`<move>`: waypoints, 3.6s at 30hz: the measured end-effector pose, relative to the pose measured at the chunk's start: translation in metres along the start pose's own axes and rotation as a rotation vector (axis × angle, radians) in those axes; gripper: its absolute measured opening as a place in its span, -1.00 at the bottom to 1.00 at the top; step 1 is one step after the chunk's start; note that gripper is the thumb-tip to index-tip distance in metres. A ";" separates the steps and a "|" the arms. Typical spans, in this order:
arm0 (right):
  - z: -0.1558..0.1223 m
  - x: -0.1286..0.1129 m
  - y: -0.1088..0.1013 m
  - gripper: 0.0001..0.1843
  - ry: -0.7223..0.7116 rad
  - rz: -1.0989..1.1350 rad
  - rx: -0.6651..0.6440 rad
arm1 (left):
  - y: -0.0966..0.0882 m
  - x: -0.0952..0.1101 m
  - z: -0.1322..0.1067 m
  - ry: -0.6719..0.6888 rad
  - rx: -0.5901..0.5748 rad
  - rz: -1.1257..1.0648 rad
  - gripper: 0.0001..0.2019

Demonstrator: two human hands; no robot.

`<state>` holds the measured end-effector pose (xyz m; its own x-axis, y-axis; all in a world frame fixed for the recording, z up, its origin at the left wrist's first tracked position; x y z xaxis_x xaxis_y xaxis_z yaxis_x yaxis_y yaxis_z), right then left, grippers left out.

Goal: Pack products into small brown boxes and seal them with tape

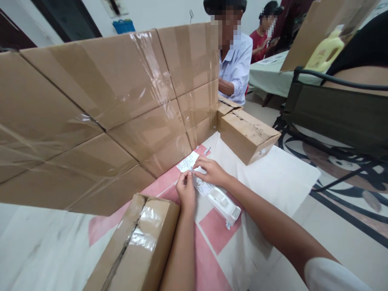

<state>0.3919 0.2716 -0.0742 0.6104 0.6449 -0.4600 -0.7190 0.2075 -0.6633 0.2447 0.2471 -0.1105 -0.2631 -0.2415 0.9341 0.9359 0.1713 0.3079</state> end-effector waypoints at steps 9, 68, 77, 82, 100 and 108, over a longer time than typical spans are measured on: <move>0.001 0.002 0.007 -0.85 0.093 0.085 0.044 | 0.002 0.008 -0.002 0.072 -0.013 0.106 -0.77; 0.015 -0.022 -0.024 -0.66 0.280 0.612 0.160 | -0.065 0.170 -0.099 0.390 0.029 1.249 -0.31; -0.019 -0.137 -0.041 -0.35 0.139 0.722 -0.262 | -0.194 0.202 -0.114 0.261 -0.663 1.500 -0.26; -0.053 -0.168 0.012 -0.34 0.117 0.716 -0.493 | -0.213 0.221 -0.121 0.284 -0.821 1.452 -0.24; -0.060 -0.157 0.042 -0.23 0.269 0.765 -0.595 | -0.197 0.230 -0.119 0.549 -1.017 1.492 -0.19; -0.048 -0.125 0.064 -0.63 0.121 0.641 -0.620 | -0.197 0.229 -0.118 0.563 -1.017 1.500 -0.21</move>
<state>0.2855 0.1693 -0.0870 0.2093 0.4112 -0.8872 -0.6465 -0.6225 -0.4410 0.0272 0.0452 0.0215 0.6857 -0.7247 0.0685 0.1073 0.0075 -0.9942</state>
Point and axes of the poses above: each hand's wrist, its own z-axis towards the middle knuckle, its own y-axis out of the palm, x = y × z, the point moved 1 cm from there along z, towards the middle knuckle, and after that the axes turned 14 degrees about -z, right-handed, at the moved point
